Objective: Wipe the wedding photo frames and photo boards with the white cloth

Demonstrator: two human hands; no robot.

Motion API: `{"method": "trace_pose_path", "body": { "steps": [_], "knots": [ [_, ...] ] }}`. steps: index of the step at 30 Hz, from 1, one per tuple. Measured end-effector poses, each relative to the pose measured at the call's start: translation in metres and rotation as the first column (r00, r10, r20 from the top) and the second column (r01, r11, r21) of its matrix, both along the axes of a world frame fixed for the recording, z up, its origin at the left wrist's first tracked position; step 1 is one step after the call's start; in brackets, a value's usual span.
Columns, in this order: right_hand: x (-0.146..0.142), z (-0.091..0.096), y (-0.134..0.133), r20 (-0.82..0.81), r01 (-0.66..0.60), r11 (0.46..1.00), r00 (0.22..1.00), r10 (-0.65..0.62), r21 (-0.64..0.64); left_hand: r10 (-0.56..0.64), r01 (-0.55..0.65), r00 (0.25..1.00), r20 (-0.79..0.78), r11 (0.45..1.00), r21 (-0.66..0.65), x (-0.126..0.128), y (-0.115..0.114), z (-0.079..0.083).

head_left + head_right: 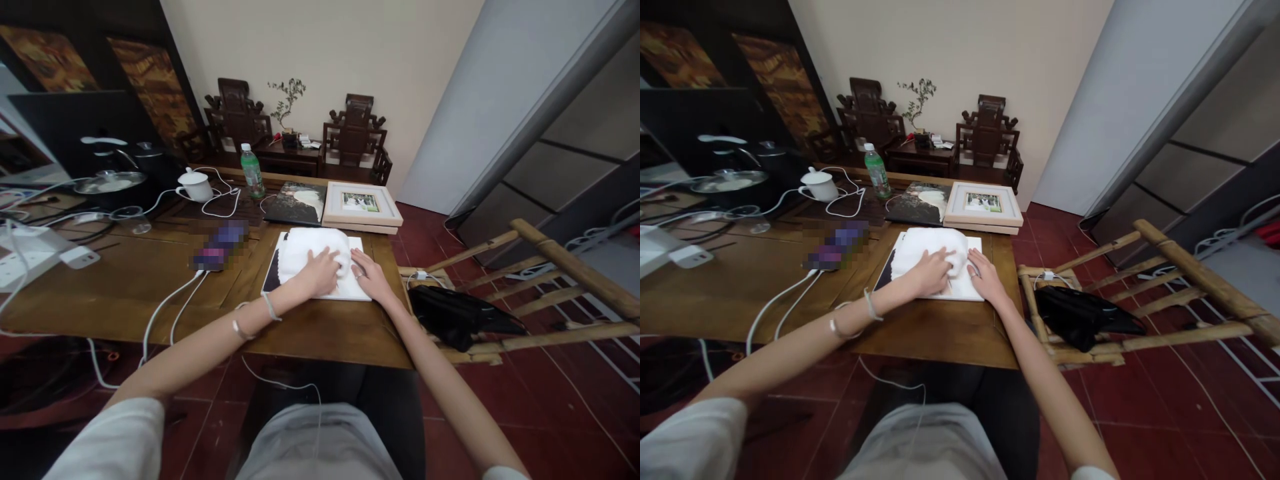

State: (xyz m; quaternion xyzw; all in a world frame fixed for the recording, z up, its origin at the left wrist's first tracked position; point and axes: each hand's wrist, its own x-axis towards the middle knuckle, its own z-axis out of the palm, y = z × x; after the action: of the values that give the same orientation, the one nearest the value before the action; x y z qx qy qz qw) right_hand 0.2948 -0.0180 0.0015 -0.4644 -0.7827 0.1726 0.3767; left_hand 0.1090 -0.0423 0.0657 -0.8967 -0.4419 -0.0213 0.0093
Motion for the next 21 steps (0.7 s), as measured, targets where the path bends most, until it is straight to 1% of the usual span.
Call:
{"method": "trace_pose_path", "body": {
  "steps": [3, 4, 5, 7, 8, 9, 11, 13, 15, 17, 19, 21],
  "knots": [
    [0.000, 0.001, 0.000, 0.010, 0.006, 1.000, 1.000, -0.006, -0.006, -0.007, 0.007, 1.000, -0.020, 1.000, 0.021, -0.003, -0.050, -0.001],
    [0.000, 0.001, -0.001, 0.012, 0.005, 1.000, 1.000, -0.005, -0.008, -0.011, 0.012, 1.000, -0.019, 0.999, 0.043, -0.004, -0.066, -0.001],
    [-0.001, 0.002, -0.001, 0.013, 0.004, 1.000, 1.000, -0.004, -0.011, -0.015, 0.016, 1.000, -0.027, 0.999, 0.038, -0.004, -0.080, -0.002],
    [-0.001, 0.003, -0.002, 0.016, 0.005, 1.000, 1.000, -0.005, -0.013, -0.015, 0.016, 1.000, -0.027, 0.999, 0.028, -0.005, -0.096, -0.001],
    [-0.001, 0.003, -0.002, 0.018, 0.007, 1.000, 1.000, -0.007, -0.012, -0.010, 0.011, 1.000, -0.021, 1.000, 0.025, -0.004, -0.097, -0.001],
    [-0.001, 0.003, -0.002, 0.020, 0.010, 1.000, 1.000, -0.010, -0.011, -0.002, 0.002, 1.000, -0.009, 1.000, 0.030, -0.004, -0.093, 0.000],
    [-0.001, 0.002, -0.002, 0.026, 0.012, 1.000, 1.000, -0.012, -0.008, 0.007, -0.007, 1.000, 0.014, 0.999, 0.043, -0.004, -0.071, 0.003],
    [0.000, 0.001, -0.001, 0.030, 0.010, 1.000, 1.000, -0.010, -0.005, 0.003, -0.004, 1.000, 0.024, 0.999, 0.032, -0.003, -0.036, 0.008],
    [0.000, 0.001, -0.001, 0.030, 0.006, 1.000, 1.000, -0.006, 0.000, 0.030, -0.030, 0.999, 0.027, 1.000, -0.008, 0.000, 0.004, 0.016],
    [0.000, 0.001, -0.001, 0.031, 0.007, 1.000, 0.999, -0.007, 0.004, 0.057, -0.057, 0.997, 0.055, 0.998, 0.000, 0.005, 0.039, 0.024],
    [0.000, 0.002, -0.001, 0.042, 0.010, 1.000, 0.999, -0.011, 0.003, 0.021, -0.020, 0.997, 0.081, 1.000, -0.011, 0.015, 0.065, 0.032],
    [0.000, 0.003, -0.002, 0.057, 0.014, 1.000, 0.998, -0.015, 0.002, -0.025, 0.027, 0.994, 0.103, 0.999, -0.020, 0.030, 0.079, 0.037]
  ]
}}
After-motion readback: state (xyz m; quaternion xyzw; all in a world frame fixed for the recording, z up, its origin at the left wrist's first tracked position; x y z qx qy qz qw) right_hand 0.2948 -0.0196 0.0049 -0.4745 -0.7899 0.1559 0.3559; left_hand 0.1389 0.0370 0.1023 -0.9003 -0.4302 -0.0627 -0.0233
